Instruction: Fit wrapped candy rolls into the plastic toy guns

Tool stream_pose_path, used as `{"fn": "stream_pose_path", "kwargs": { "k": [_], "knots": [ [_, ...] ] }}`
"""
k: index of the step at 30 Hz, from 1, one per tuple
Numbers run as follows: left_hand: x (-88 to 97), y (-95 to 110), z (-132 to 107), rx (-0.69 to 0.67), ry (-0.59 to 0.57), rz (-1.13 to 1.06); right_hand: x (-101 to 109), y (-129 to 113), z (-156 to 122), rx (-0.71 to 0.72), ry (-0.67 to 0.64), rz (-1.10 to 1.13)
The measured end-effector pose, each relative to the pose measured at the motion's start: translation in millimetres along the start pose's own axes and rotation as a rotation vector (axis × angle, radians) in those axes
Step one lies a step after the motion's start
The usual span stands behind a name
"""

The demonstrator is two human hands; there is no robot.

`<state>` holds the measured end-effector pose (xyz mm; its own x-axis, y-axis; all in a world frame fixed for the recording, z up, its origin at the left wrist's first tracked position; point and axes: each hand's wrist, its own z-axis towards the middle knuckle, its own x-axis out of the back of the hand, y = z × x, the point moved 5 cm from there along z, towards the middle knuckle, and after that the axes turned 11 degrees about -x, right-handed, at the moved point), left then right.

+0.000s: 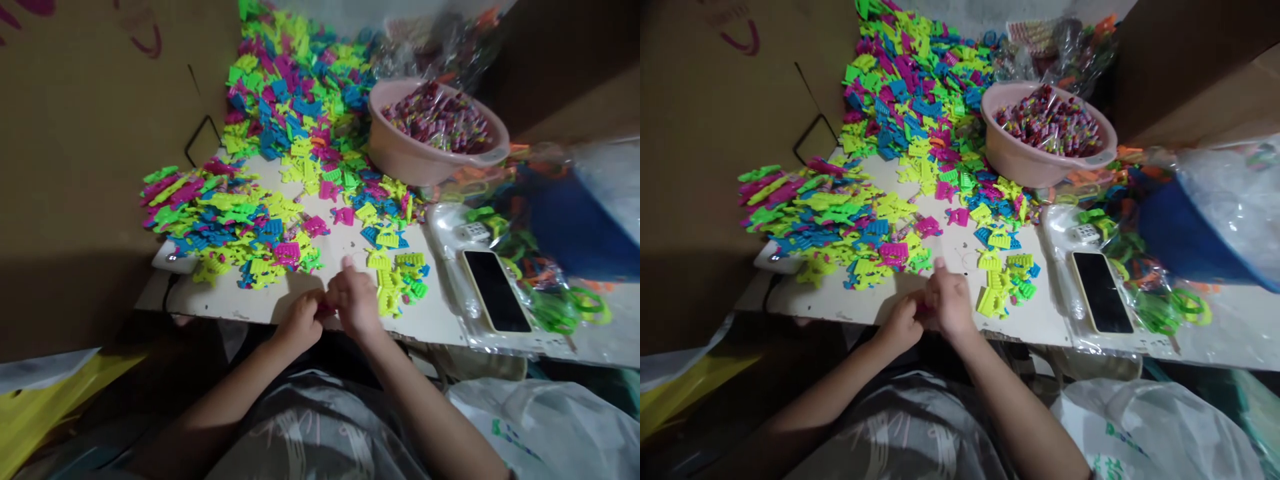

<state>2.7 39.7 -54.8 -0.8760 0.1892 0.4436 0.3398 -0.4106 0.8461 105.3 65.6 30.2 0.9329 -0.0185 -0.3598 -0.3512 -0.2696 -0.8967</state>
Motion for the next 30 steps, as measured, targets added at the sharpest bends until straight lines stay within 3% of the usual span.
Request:
{"fn": "stream_pose_path", "kwargs": {
  "k": [3,7,10,12,14,17,20,25,30],
  "knots": [
    [1.0,2,1,0.0,-0.008,-0.012,-2,-5,-3,0.067,0.006,-0.028],
    [0.2,0,0,0.043,0.003,-0.023,13,-54,-20,0.321,0.122,-0.118],
    [0.5,-4,-2,0.084,0.025,-0.029,36,-62,-26,0.398,0.229,-0.443],
    [2.8,-4,-1,0.097,0.034,-0.037,46,-43,-27,0.366,0.222,-0.863],
    [5.9,0,1,0.123,0.029,-0.102,48,-15,-31,0.365,0.13,-1.252],
    [6.7,8,0,0.26,-0.014,-0.355,45,17,-47,0.362,0.016,-1.571],
    [0.9,18,-11,0.409,-0.092,-0.532,40,35,-66,0.269,-0.075,-1.6],
    [-15.5,27,-45,0.522,-0.262,-0.544,43,58,-97,0.049,-0.221,-1.38],
    [-27.1,25,-78,0.627,-0.322,-0.583,53,81,-122,-0.148,-0.277,-1.378]
  ]
}}
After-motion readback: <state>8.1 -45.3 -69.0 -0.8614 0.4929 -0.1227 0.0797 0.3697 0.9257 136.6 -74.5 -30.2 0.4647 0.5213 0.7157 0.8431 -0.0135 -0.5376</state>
